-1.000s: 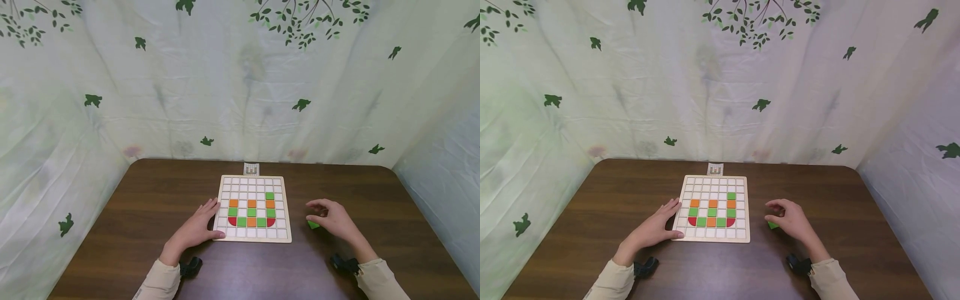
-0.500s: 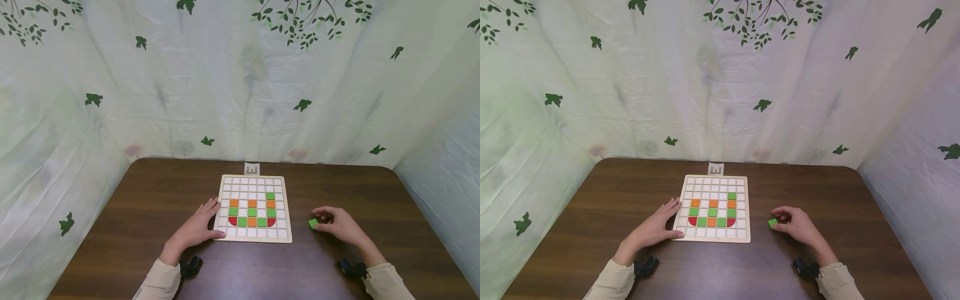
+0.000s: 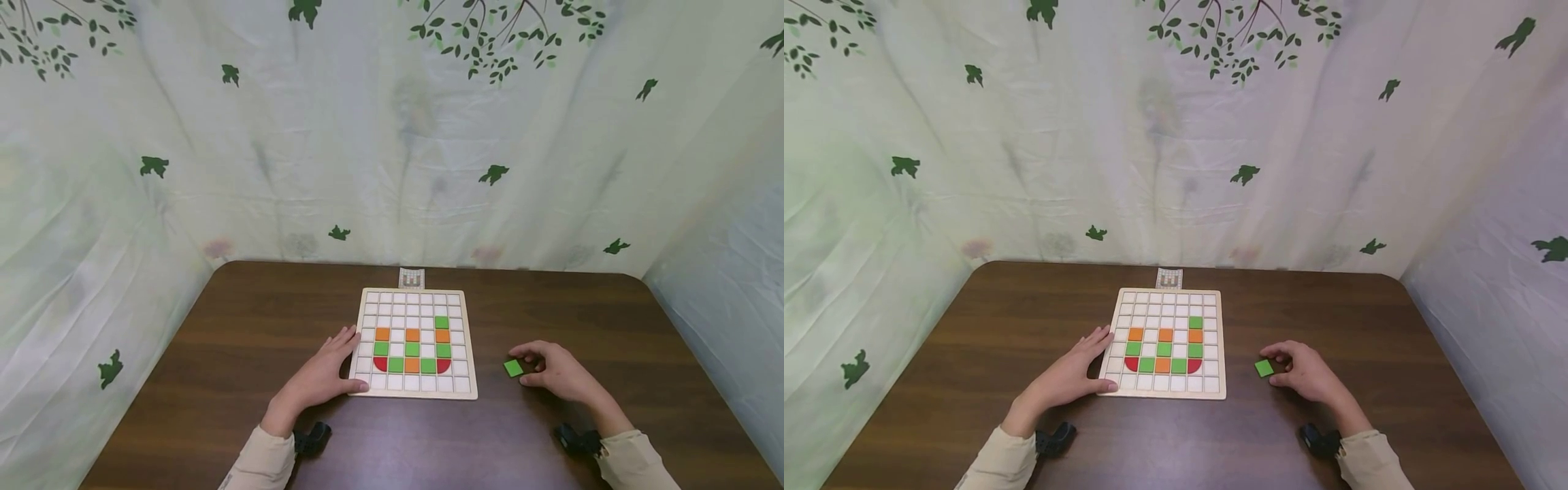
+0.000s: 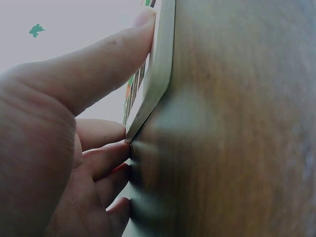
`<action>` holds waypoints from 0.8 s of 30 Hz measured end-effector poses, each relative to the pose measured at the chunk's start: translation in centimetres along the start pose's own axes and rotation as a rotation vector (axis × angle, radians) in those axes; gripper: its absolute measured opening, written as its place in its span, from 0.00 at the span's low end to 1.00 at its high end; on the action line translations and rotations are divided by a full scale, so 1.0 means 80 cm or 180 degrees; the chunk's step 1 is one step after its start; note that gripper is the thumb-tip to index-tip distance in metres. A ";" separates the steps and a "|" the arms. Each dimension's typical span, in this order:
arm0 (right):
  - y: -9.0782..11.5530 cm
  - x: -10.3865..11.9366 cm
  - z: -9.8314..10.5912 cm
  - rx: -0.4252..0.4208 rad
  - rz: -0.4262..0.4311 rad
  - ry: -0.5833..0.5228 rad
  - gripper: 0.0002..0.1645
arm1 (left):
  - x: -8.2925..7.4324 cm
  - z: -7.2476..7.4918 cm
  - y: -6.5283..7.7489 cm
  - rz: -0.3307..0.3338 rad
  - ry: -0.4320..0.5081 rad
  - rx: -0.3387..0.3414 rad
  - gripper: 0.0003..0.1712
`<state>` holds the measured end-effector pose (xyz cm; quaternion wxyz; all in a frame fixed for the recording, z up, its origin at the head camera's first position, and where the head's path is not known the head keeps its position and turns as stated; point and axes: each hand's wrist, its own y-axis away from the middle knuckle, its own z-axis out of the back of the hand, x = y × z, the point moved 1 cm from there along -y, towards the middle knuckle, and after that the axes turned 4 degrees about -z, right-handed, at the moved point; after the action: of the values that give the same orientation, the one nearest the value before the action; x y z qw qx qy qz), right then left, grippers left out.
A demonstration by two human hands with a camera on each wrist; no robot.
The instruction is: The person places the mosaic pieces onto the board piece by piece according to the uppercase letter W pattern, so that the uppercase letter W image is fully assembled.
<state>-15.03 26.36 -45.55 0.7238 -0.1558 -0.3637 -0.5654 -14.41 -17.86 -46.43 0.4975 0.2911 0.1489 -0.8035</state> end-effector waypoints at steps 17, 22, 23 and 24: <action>-0.001 0.004 -0.002 -0.0090 0.0089 0.0283 0.16 | 0.000 0.001 -0.001 0.0038 -0.0015 0.0002 0.57; -0.001 0.006 -0.003 -0.0133 0.0101 0.0369 0.15 | -0.001 0.000 -0.001 0.0041 0.0004 -0.0001 0.57; -0.001 0.006 -0.003 -0.0128 0.0099 0.0382 0.15 | 0.000 0.000 0.000 0.0042 0.0006 0.0000 0.57; -0.001 0.006 -0.003 -0.0122 0.0091 0.0392 0.15 | 0.000 0.000 0.000 0.0043 0.0005 0.0003 0.57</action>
<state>-14.95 25.83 -45.39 0.7497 -0.1397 -0.3053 -0.5703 -14.41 -17.81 -46.45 0.5026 0.2931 0.1470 -0.8000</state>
